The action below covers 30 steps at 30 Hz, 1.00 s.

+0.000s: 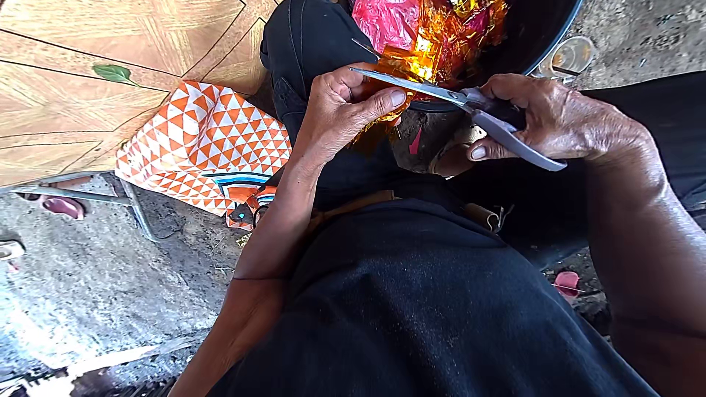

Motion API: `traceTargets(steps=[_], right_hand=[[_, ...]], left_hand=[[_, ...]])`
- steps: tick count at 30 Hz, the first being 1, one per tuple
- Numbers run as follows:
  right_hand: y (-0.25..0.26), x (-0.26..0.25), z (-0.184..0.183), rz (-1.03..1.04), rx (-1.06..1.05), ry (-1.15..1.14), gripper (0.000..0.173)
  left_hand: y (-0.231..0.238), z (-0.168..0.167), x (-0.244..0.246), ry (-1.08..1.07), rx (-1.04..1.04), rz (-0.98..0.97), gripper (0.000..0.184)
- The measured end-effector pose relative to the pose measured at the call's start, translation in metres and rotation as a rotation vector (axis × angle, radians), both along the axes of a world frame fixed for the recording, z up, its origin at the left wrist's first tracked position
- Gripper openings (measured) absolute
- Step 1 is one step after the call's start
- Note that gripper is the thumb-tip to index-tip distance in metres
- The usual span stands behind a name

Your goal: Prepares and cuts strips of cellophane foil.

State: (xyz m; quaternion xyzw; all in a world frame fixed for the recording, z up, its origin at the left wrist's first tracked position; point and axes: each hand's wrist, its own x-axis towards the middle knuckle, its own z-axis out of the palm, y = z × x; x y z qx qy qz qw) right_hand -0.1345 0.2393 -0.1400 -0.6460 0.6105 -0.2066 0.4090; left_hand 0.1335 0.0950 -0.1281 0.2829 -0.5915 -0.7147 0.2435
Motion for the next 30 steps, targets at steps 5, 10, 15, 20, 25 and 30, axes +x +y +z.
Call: traceTargets(steps=[5, 10, 15, 20, 25, 30], right_hand=[[0.000, 0.001, -0.003, -0.014, -0.059, -0.020, 0.062], [0.001, 0.001, -0.006, -0.047, -0.116, -0.035, 0.055], [0.002, 0.000, -0.009, -0.060, -0.151, -0.027, 0.049], [0.003, -0.001, -0.010, -0.067, -0.151, 0.003, 0.047], [0.004, -0.004, -0.012, -0.057, -0.176, -0.016, 0.047], [0.003, -0.003, -0.006, -0.008, -0.025, -0.030, 0.062]], left_hand=[[0.000, 0.000, 0.000, -0.015, -0.015, 0.012, 0.018], [-0.001, -0.001, 0.002, -0.020, -0.032, 0.000, 0.016], [-0.001, -0.001, 0.002, -0.019, -0.024, -0.004, 0.016], [-0.001, -0.003, 0.005, -0.022, -0.066, -0.020, 0.016], [-0.002, -0.002, 0.008, -0.028, -0.052, -0.032, 0.015], [-0.001, -0.003, 0.007, -0.028, -0.063, -0.019, 0.015]])
